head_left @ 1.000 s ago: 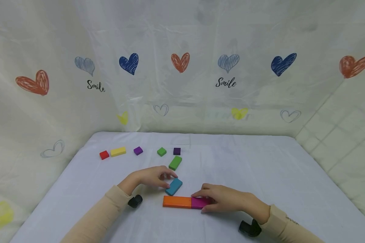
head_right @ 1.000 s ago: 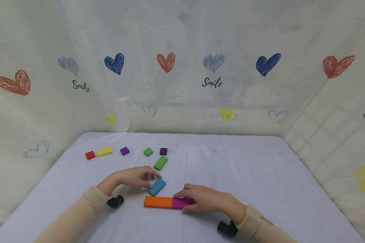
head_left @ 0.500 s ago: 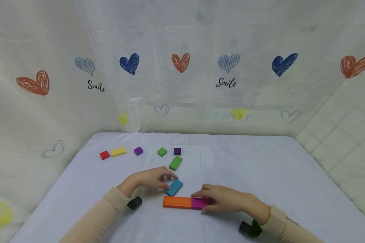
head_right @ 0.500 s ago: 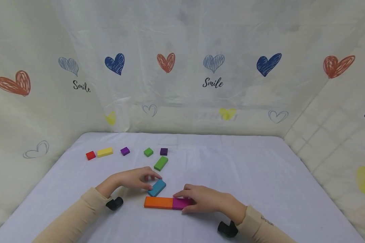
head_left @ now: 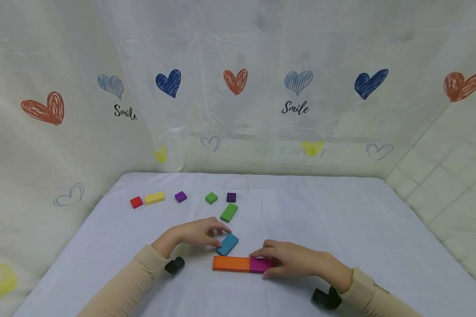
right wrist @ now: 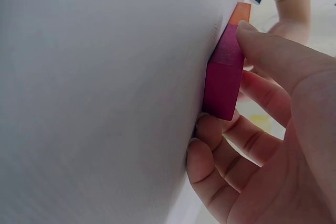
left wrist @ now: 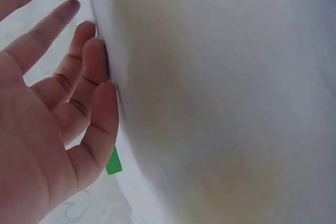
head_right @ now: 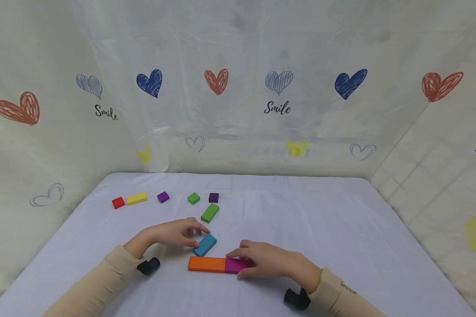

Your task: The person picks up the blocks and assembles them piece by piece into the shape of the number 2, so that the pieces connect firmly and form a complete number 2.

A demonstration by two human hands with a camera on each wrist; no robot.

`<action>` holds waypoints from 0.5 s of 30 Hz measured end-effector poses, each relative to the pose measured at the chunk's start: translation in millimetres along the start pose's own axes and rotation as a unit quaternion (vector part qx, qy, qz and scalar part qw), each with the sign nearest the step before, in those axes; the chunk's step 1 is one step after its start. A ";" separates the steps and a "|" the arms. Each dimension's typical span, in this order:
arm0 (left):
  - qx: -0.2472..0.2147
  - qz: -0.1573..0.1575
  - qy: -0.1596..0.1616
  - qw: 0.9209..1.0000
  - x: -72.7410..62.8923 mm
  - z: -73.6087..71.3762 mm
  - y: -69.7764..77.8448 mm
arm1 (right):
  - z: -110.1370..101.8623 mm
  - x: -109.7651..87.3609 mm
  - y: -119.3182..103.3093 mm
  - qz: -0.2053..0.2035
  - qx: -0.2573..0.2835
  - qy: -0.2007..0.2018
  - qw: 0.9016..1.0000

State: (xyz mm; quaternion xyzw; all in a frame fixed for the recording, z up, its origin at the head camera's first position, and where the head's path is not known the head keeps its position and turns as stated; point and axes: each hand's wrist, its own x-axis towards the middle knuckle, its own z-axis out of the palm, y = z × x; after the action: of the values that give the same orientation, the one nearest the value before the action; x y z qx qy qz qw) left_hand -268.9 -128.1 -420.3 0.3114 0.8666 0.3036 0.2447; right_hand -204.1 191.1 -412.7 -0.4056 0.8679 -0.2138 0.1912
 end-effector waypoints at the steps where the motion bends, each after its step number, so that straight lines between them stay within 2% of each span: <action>1: -0.004 -0.003 -0.001 1.000 -0.7 -0.6 0.0 | 0.0 0.0 0.3 0.000 0.000 0.000 1.000; 9: -0.001 0.001 -0.020 1.000 -1.8 -4.7 -0.2 | -0.1 -0.5 2.1 -0.005 -0.004 0.002 1.000; 15: 0.012 0.011 -0.017 1.000 1.7 -3.2 -0.8 | 0.2 -0.1 2.6 -0.005 -0.002 -0.001 1.000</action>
State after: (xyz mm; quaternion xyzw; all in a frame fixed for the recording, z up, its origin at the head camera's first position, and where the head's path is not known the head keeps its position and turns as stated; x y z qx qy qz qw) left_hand -272.3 -128.6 -419.0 0.3286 0.8625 0.2905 0.2524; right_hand -205.6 192.6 -414.2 -0.4109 0.8659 -0.2129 0.1897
